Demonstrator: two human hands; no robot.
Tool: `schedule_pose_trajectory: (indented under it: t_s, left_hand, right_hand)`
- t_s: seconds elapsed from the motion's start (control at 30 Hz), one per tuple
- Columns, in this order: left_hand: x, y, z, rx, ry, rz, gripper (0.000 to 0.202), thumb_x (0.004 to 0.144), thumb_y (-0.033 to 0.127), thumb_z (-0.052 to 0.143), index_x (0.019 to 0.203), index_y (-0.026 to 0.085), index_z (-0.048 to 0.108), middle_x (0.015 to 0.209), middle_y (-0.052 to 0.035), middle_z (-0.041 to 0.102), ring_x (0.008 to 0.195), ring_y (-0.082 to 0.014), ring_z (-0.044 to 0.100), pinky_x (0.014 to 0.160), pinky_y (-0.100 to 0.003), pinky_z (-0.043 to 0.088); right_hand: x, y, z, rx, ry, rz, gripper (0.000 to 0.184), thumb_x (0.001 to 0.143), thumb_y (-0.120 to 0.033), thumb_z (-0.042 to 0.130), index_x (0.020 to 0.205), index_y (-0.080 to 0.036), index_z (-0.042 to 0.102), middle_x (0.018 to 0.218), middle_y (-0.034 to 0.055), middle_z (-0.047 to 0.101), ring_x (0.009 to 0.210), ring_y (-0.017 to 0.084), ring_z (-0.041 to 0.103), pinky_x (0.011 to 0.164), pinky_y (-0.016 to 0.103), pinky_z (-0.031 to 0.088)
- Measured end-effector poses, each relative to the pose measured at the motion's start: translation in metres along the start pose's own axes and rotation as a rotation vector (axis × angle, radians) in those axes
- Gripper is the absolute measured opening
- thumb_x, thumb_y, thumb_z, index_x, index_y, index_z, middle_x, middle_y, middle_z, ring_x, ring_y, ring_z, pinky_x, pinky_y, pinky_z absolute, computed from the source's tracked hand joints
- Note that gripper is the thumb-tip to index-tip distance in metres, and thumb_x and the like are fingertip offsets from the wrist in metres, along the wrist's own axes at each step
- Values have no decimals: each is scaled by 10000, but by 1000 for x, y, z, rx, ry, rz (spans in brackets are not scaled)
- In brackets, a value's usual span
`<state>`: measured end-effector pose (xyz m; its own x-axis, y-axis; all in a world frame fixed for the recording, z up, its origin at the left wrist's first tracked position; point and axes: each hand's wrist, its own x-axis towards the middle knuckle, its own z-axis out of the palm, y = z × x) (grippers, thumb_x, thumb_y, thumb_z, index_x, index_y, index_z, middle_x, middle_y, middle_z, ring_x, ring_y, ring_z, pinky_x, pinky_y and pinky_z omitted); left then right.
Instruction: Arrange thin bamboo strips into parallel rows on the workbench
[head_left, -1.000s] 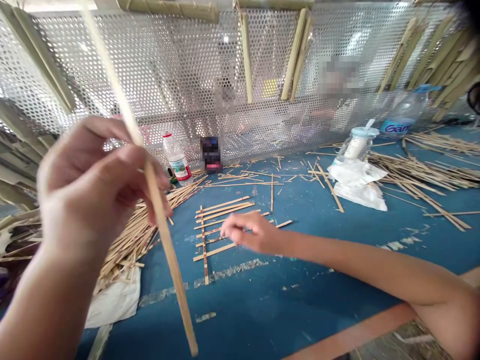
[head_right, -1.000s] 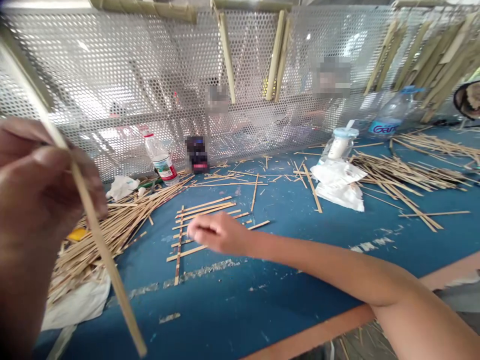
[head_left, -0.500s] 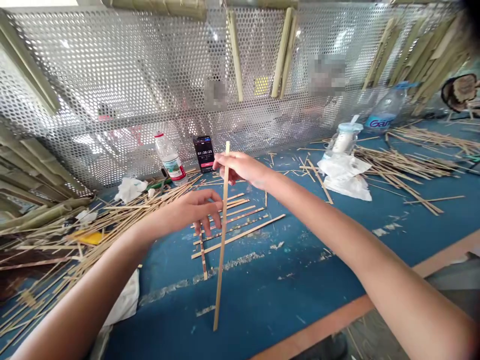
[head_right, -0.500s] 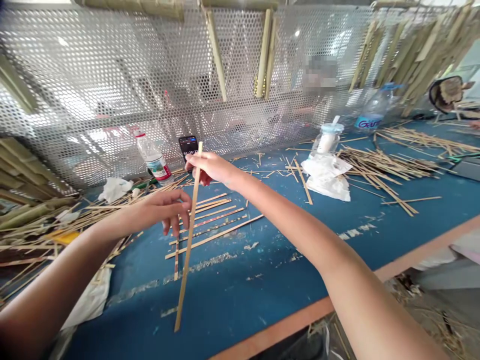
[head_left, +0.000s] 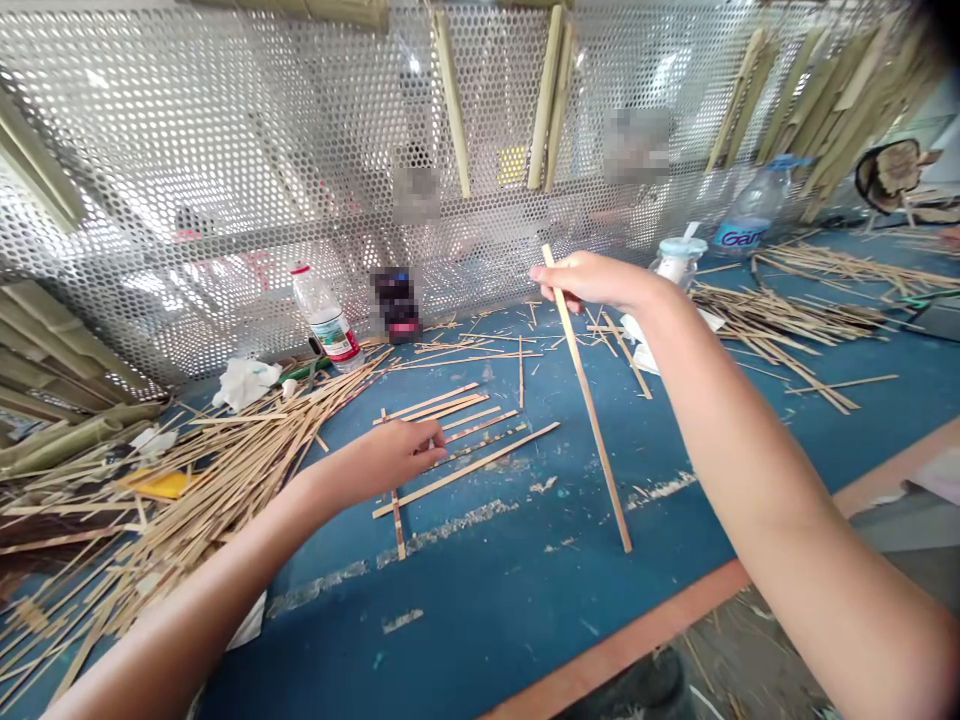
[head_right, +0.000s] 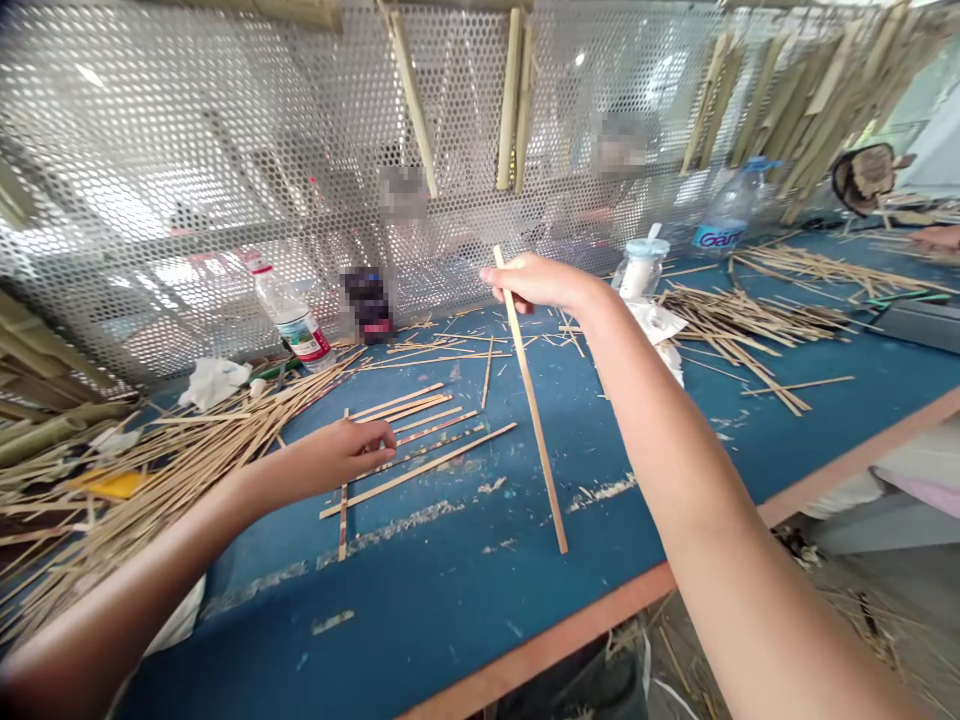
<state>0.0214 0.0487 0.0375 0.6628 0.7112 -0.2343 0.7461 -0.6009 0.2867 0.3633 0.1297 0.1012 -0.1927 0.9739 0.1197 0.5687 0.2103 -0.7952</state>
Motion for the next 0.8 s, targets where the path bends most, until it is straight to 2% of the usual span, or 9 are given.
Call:
schedule_pose_trajectory:
  t_s: [0.07, 0.13, 0.23, 0.33, 0.57, 0.8]
  left_hand:
    - [5, 3, 14, 7, -10, 17, 343, 963, 516, 401, 1069, 251, 591, 884, -30, 694, 752, -208, 627, 634, -287, 372]
    - [8, 7, 26, 16, -30, 16, 365, 952, 542, 424, 1112, 244, 559, 846, -27, 681, 697, -205, 610, 589, -286, 338]
    - [12, 9, 34, -21, -32, -6, 330, 951, 520, 443, 1093, 235, 528, 827, -11, 656, 666, -190, 587, 568, -280, 326]
    - [15, 8, 35, -60, -22, -16, 264, 959, 475, 436, 1046, 242, 526, 810, 11, 630, 671, -174, 575, 577, -274, 330]
    - [20, 2, 40, -118, 1, -69, 206, 934, 433, 470, 989, 253, 554, 728, 39, 585, 669, -163, 551, 585, -270, 324]
    - [22, 1, 41, -186, -8, -95, 200, 903, 434, 509, 947, 260, 597, 678, 56, 562, 637, -146, 529, 577, -261, 319]
  right_hand:
    - [-2, 11, -13, -36, 6, 65, 442, 927, -507, 604, 665, -151, 595, 491, -41, 455, 428, 46, 410, 490, 227, 325]
    - [-5, 23, -21, 48, -72, 88, 387, 913, -493, 633, 729, -153, 615, 508, -43, 470, 435, 50, 431, 480, 221, 333]
    - [-5, 47, -26, 279, -248, 83, 261, 889, -413, 687, 863, -162, 619, 613, -3, 570, 522, 98, 539, 494, 230, 423]
    - [-1, 74, -26, 441, -352, 152, 207, 859, -330, 716, 906, -168, 596, 696, 23, 611, 597, 129, 584, 568, 259, 509]
    - [9, 131, -26, 539, -364, 351, 159, 830, -262, 721, 909, -186, 606, 741, 24, 582, 648, 140, 576, 624, 268, 523]
    - [6, 154, -26, 525, -382, 412, 178, 859, -273, 694, 925, -189, 552, 747, 1, 545, 618, 120, 549, 612, 259, 509]
